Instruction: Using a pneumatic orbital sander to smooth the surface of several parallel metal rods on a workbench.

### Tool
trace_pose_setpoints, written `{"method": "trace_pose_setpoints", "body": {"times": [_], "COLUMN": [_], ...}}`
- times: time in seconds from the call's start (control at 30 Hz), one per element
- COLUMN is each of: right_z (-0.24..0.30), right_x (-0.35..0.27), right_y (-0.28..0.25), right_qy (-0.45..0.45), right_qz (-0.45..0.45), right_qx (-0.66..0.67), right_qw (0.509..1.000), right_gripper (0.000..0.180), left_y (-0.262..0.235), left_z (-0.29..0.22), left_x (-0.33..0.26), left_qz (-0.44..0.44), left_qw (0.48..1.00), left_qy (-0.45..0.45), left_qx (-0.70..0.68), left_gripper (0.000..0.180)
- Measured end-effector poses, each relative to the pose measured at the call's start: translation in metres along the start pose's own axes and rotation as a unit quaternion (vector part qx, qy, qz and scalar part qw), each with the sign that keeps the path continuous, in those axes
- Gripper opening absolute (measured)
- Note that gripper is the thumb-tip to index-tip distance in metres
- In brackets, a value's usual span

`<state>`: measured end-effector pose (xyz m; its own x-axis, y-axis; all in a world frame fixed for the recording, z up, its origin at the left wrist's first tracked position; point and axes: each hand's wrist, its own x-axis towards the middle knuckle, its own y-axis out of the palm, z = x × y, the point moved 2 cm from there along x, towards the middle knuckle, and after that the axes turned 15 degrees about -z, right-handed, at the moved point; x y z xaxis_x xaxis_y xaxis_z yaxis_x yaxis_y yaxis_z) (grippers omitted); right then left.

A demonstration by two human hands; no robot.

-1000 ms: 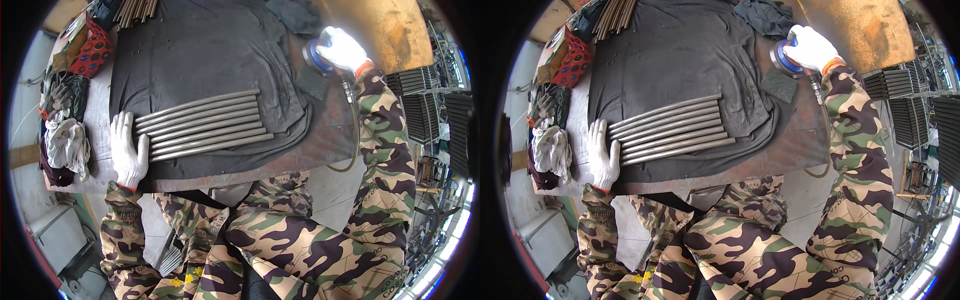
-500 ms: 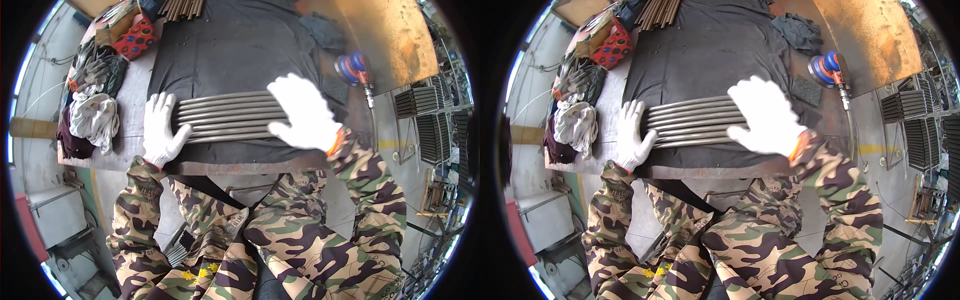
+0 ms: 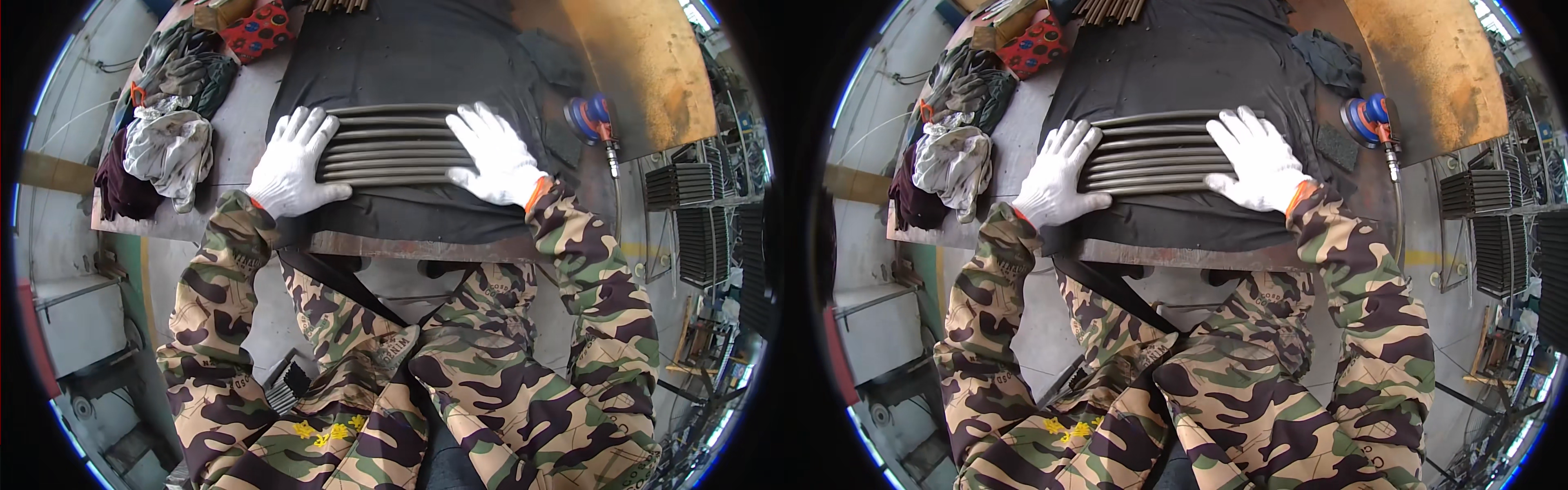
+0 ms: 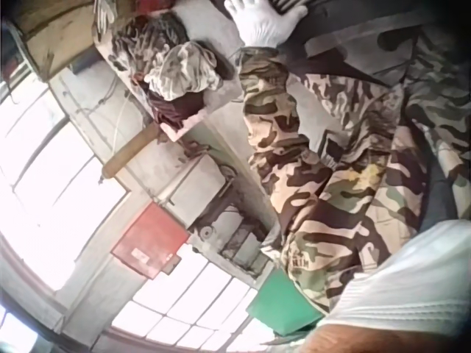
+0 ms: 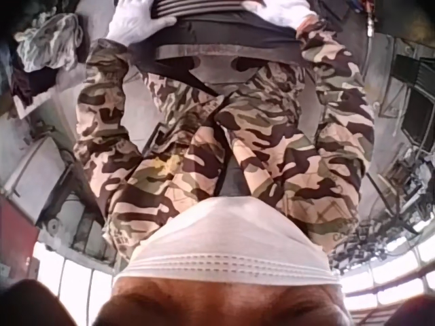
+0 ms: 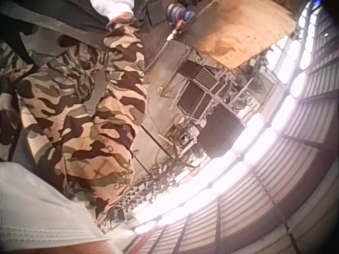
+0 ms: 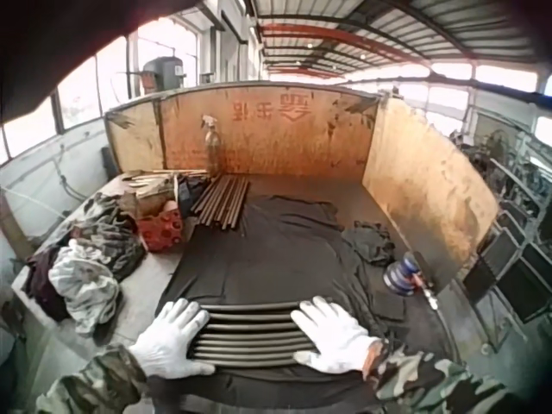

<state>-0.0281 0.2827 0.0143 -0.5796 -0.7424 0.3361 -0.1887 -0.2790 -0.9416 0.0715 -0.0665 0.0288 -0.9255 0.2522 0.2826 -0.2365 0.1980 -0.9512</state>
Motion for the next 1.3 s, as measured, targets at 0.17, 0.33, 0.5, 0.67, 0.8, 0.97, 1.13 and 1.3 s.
{"method": "trace_pose_setpoints", "body": {"times": [0.17,0.33,0.5,0.67,0.8,0.97,1.13,1.3], "right_z": [-0.002,-0.016,-0.009,-0.025,-0.04,-0.076,-0.121,-0.111], "right_x": [0.018,0.035,0.022,0.019,0.008,-0.016,-0.094,-0.093], "right_y": [-0.019,-0.018,-0.009,0.0,0.004,-0.022,-0.021,-0.031], "right_qy": [0.007,0.023,-0.002,0.069,0.103,0.277,0.181,0.122], "right_qz": [0.076,0.094,0.038,-0.001,-0.08,-0.188,-0.108,-0.1], "right_qx": [-0.028,-0.001,-0.022,0.06,0.313,0.389,-0.072,-0.059], "right_qw": [0.997,0.995,0.999,0.996,0.941,0.859,0.975,0.986], "right_gripper": [0.098,0.107,0.109,0.105,0.087,0.066,0.069,0.068], "left_y": [-0.006,-0.009,0.002,0.017,0.017,0.023,0.023,0.026], "left_z": [-0.001,0.009,0.02,0.022,0.019,0.028,0.025,0.028], "left_x": [0.019,0.028,0.015,0.012,0.013,0.008,0.009,0.007], "left_qz": [0.014,0.002,-0.044,-0.083,-0.092,-0.101,-0.101,-0.111], "left_qw": [1.0,1.0,0.999,0.993,0.993,0.99,0.993,0.993], "left_qy": [0.0,0.026,0.018,-0.052,-0.052,-0.058,-0.058,-0.04], "left_qx": [-0.003,-0.012,-0.015,-0.067,-0.047,-0.074,0.0,0.011], "left_gripper": [0.112,0.105,0.105,0.115,0.116,0.118,0.122,0.113]}}
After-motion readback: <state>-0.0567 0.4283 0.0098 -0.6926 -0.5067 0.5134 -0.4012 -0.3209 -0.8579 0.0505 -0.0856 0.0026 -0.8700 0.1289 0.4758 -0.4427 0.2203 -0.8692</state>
